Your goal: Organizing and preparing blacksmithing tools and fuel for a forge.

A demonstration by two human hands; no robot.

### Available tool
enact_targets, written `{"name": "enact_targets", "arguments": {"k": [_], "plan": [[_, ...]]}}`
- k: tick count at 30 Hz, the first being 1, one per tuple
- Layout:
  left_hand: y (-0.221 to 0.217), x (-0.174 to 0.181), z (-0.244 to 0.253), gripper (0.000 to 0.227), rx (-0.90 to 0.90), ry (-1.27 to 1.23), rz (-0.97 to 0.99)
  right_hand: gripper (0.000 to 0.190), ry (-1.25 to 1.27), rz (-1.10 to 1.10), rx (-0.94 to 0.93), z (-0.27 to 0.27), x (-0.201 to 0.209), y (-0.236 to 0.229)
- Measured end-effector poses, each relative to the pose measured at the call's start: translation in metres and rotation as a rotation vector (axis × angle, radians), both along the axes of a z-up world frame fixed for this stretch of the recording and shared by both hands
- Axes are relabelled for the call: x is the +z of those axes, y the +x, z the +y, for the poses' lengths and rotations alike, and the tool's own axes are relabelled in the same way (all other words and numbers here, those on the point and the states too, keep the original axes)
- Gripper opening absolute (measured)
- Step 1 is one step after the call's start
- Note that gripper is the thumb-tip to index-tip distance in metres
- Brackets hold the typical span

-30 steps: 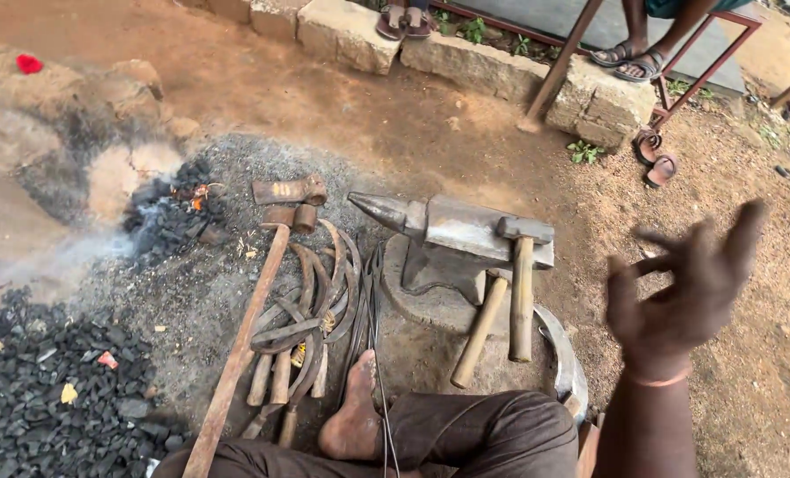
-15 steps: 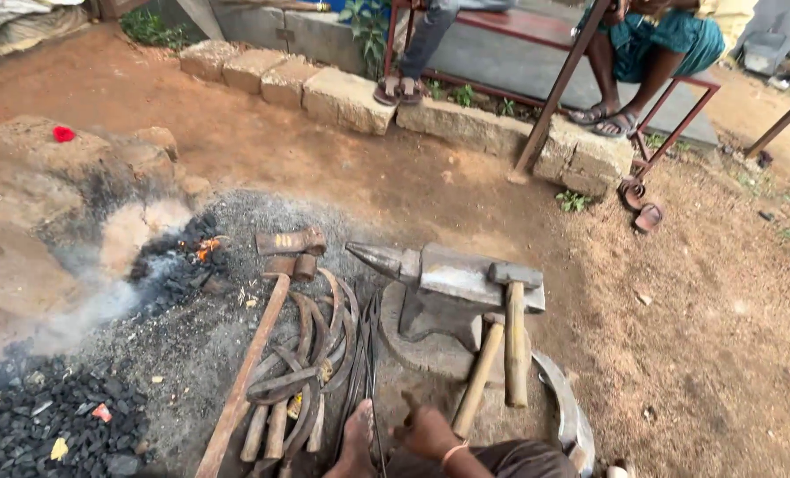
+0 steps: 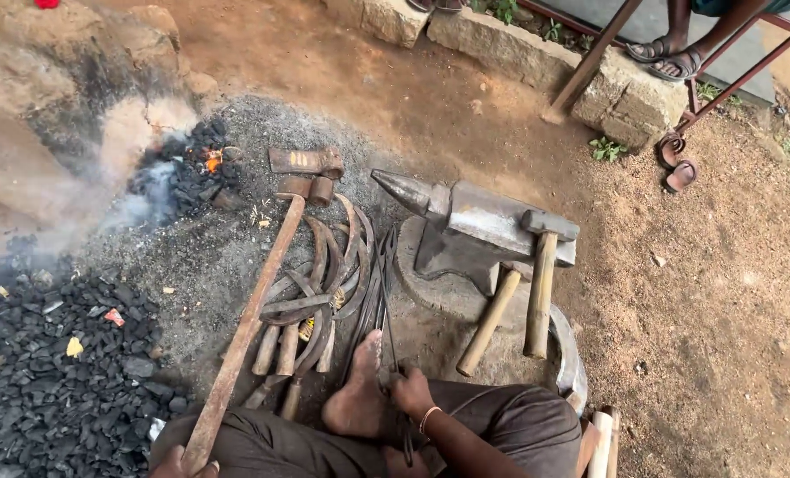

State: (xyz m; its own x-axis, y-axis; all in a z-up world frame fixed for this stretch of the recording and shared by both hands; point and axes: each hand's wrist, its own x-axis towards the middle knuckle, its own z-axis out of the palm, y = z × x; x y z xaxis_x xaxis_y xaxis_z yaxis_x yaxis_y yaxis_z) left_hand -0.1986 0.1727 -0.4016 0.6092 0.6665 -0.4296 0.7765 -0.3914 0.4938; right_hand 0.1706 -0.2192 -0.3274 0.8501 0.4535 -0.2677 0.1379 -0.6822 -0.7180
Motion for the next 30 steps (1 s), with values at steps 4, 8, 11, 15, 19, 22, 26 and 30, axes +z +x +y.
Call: {"name": "enact_targets", "arguments": {"k": [4,8,11,15,19,22,26,30], "plan": [[0.028,0.046,-0.004,0.080,0.092,-0.121,0.272,0.024,0.401,0.073,-0.156,0.002,0.053,0.001],[0.026,0.082,-0.019,0.101,-0.003,-0.107,0.409,0.025,0.460,0.471,-0.252,0.036,0.219,-0.003],[0.031,0.071,-0.008,0.099,-0.032,-0.058,0.386,0.051,0.492,0.506,-0.103,0.043,0.234,-0.013],[0.064,0.143,-0.037,0.086,-0.070,0.002,0.271,0.043,0.595,0.381,0.053,0.040,0.196,-0.026],[0.069,0.302,-0.059,0.062,-0.156,-0.097,0.366,0.041,0.592,0.572,0.136,0.050,0.218,-0.035],[0.061,0.317,-0.066,0.057,-0.102,-0.060,0.304,0.050,0.455,0.611,0.277,0.061,0.241,-0.045],[0.055,0.301,-0.072,0.056,-0.059,-0.027,0.214,0.054,0.320,0.614,0.320,0.073,0.250,-0.057],[0.058,0.298,-0.070,0.058,-0.074,-0.049,0.259,0.052,0.269,0.621,0.302,0.083,0.257,-0.060]]}}
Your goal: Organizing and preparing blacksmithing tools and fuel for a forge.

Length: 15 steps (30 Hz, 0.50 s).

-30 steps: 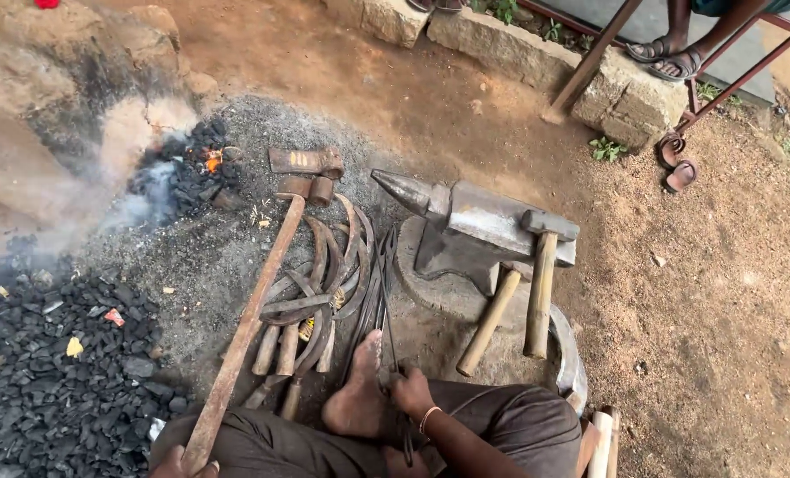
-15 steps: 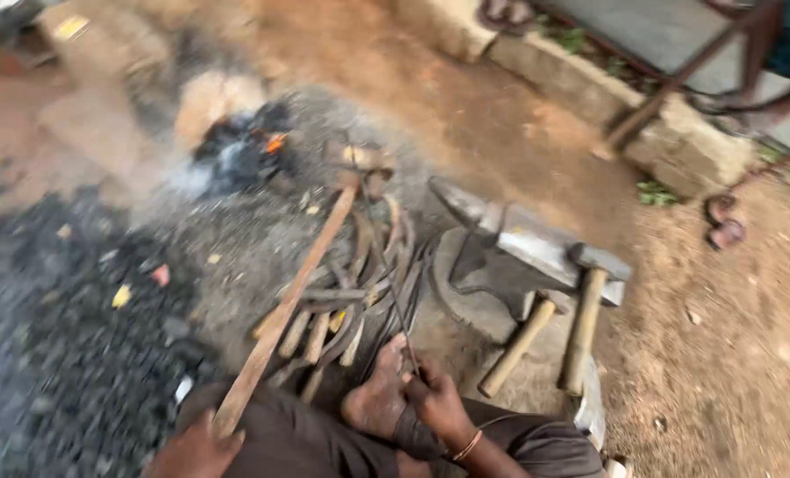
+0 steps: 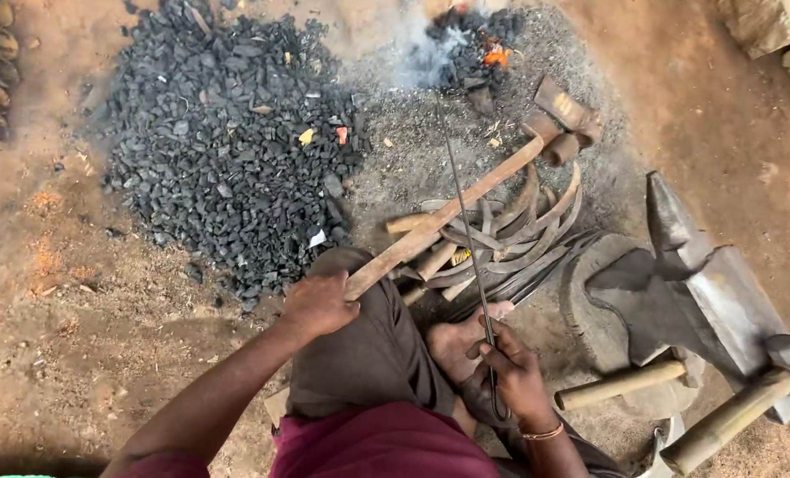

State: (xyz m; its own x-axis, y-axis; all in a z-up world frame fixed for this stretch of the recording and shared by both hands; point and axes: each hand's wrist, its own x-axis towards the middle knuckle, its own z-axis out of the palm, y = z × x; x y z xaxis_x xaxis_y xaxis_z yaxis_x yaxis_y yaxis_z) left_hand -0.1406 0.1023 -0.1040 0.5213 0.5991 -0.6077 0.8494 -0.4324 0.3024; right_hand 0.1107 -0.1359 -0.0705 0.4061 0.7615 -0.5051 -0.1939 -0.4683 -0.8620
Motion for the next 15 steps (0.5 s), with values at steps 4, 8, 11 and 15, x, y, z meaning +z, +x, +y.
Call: {"name": "enact_targets", "arguments": {"k": [4,8,11,15], "plan": [[0.001,0.009,-0.001,0.058,0.025,-0.071,0.037,0.047,-0.084,-0.053,0.091,0.008,-0.014,0.011],[0.000,0.012,0.001,0.059,0.029,-0.071,0.039,0.040,-0.031,-0.125,0.162,0.029,-0.024,0.014],[-0.001,0.012,0.002,0.061,0.034,-0.080,0.035,0.044,-0.065,-0.067,0.131,0.054,-0.028,0.015],[-0.003,0.010,0.002,0.058,0.038,-0.070,0.008,0.041,-0.029,-0.048,0.156,0.082,-0.037,0.022]]}}
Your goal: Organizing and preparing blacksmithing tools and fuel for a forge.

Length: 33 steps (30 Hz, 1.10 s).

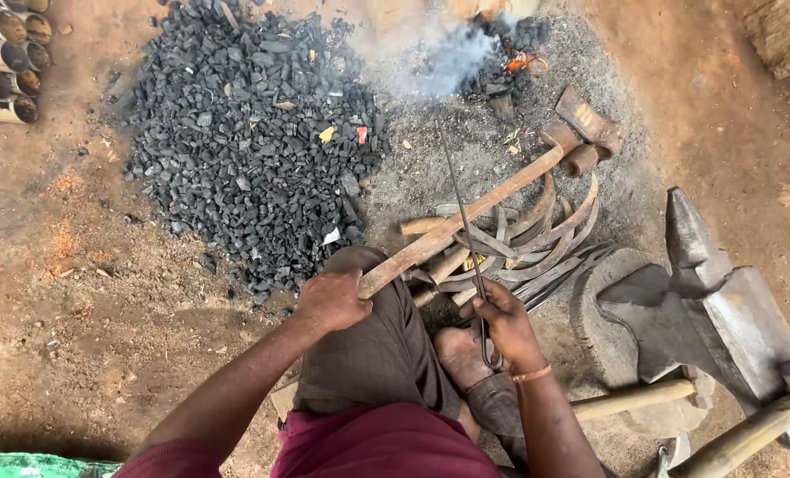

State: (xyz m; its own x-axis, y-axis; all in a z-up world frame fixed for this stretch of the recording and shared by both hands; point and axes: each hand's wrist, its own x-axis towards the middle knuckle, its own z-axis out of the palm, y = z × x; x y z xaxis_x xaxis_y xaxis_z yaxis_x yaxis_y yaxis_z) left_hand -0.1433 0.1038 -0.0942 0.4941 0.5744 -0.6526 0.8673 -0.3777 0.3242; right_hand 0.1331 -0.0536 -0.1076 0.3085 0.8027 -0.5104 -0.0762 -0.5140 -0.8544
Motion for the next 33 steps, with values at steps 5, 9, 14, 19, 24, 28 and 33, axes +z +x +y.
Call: {"name": "enact_targets", "arguments": {"k": [5,9,14,19,24,28,33], "plan": [[0.000,0.002,0.000,0.057,0.002,0.025,-0.015,0.038,0.064,-0.005,-0.046,0.026,-0.015,0.022],[0.000,-0.001,0.000,0.059,0.009,0.019,-0.015,0.039,0.084,-0.002,-0.113,0.039,-0.023,0.037],[-0.001,-0.004,0.002,0.058,0.016,0.016,-0.023,0.041,0.080,-0.063,-0.132,0.039,-0.016,0.029],[-0.001,-0.002,0.001,0.059,0.012,-0.016,0.004,0.054,-0.020,-0.071,-0.173,0.022,-0.003,0.025],[0.000,-0.014,0.001,0.060,-0.002,0.010,-0.006,0.054,0.016,-0.096,-0.146,0.034,0.010,0.026],[-0.001,-0.016,0.001,0.058,-0.006,0.044,-0.017,0.049,0.044,-0.066,-0.197,0.064,0.005,0.035],[-0.001,-0.013,0.001,0.056,0.022,0.037,-0.023,0.047,0.102,-0.056,-0.281,0.080,-0.019,0.058]]}}
